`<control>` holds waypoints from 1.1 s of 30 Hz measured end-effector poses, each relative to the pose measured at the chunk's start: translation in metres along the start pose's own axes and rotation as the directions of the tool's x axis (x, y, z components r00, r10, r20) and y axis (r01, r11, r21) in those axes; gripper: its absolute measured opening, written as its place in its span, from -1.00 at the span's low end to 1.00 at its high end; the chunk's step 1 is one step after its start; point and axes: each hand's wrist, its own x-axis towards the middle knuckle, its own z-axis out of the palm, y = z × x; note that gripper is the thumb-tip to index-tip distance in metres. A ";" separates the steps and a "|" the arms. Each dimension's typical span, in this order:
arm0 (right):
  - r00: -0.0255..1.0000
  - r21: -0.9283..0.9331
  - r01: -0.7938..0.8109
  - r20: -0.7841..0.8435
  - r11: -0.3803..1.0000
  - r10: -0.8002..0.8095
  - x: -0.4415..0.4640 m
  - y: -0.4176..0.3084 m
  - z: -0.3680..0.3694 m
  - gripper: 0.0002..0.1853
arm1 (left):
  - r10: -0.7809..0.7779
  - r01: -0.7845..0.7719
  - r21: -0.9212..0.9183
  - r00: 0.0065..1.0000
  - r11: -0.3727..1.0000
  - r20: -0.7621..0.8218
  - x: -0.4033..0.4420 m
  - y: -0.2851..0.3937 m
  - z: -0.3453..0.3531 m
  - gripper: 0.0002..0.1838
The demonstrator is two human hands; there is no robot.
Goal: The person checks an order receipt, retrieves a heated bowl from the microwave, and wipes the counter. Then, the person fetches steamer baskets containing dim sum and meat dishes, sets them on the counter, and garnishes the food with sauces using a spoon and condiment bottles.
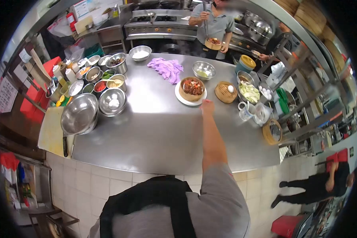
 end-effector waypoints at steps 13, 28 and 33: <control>0.956 0.107 -0.255 0.181 0.961 0.233 0.050 0.000 0.004 -0.76 | -0.101 0.092 -0.135 0.993 0.987 -0.059 -0.043 0.012 0.016 -0.62; 0.983 0.302 -0.178 0.105 0.936 0.153 -0.007 0.004 -0.011 -0.52 | 0.184 -0.191 -0.454 0.981 0.870 -0.060 0.024 0.036 -0.051 -0.61; 0.992 0.348 -0.128 0.033 0.929 0.125 -0.037 0.003 -0.028 -0.46 | 0.302 -0.159 -0.532 0.933 0.832 0.194 -0.022 0.132 -0.107 -0.59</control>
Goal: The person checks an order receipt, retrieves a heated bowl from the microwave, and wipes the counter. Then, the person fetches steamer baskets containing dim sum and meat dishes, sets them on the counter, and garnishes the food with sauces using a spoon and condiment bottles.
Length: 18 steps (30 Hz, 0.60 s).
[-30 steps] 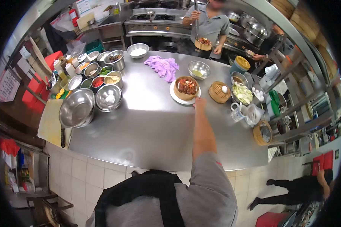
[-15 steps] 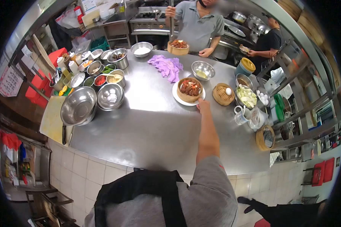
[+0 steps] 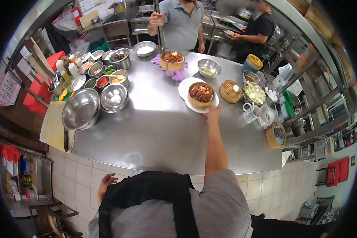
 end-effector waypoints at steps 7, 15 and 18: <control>0.938 -0.205 0.029 0.344 0.978 0.045 -0.106 0.026 -0.032 -0.57 | 0.197 -0.190 -0.052 0.930 0.980 0.310 0.014 0.141 0.057 -0.63; 0.743 -0.330 -0.111 0.599 0.937 0.300 -0.230 0.057 0.019 -0.53 | 0.368 -0.387 0.117 0.917 0.915 0.152 0.084 0.139 0.111 -0.64; 0.707 -0.405 0.107 0.673 0.908 0.217 -0.226 0.089 0.035 -0.53 | 0.386 -0.386 0.112 0.922 0.916 0.021 0.087 0.131 0.104 -0.63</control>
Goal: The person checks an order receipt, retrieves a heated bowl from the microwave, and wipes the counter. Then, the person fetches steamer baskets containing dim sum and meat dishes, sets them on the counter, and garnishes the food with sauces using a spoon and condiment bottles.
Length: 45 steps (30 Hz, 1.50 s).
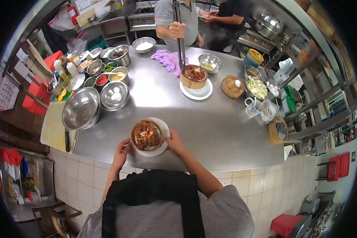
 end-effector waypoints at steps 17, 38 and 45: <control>0.752 -0.048 0.107 -0.650 0.993 -0.113 0.139 -0.033 -0.199 -0.81 | -0.277 0.258 -0.256 0.960 0.931 -0.039 -0.008 -0.018 0.022 -0.73; 0.877 0.281 0.011 -0.463 0.960 0.126 0.184 -0.046 -0.262 -0.68 | -0.323 0.190 -0.417 0.906 0.889 -0.275 -0.025 -0.042 0.064 -0.66; 0.874 0.268 0.144 -0.486 0.953 0.005 0.164 -0.040 -0.252 -0.55 | -0.357 0.166 -0.499 0.879 0.850 -0.316 -0.042 -0.045 0.081 -0.54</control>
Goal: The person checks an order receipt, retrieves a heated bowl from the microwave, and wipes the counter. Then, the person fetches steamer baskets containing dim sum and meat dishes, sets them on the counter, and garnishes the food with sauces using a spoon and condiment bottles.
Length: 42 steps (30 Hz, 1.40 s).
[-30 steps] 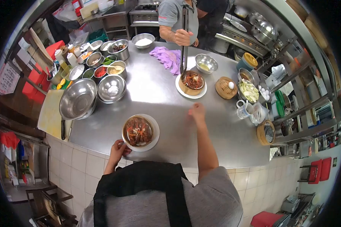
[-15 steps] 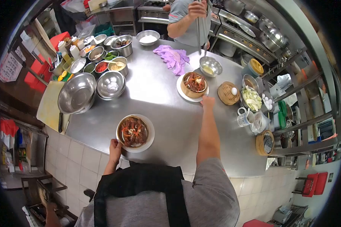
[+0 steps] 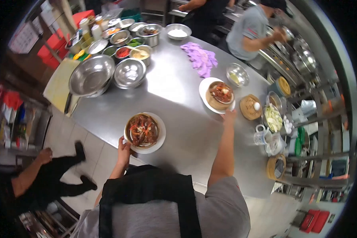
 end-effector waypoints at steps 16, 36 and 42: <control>0.984 -0.265 0.002 0.174 0.964 0.045 -0.195 -0.012 0.032 -0.25 | 0.069 -0.264 -0.440 0.909 0.858 -0.411 -0.137 -0.002 -0.126 -0.63; 0.077 -0.411 0.320 0.909 0.854 0.409 -0.809 0.141 0.335 -0.49 | -0.346 -0.589 -0.377 0.170 0.715 -0.923 -0.538 -0.129 -0.456 -0.61; -0.310 -0.325 0.445 0.818 0.834 0.484 -1.034 0.208 0.398 -0.54 | -0.415 -0.764 -0.134 -0.186 0.631 -0.891 -0.628 -0.177 -0.527 -0.57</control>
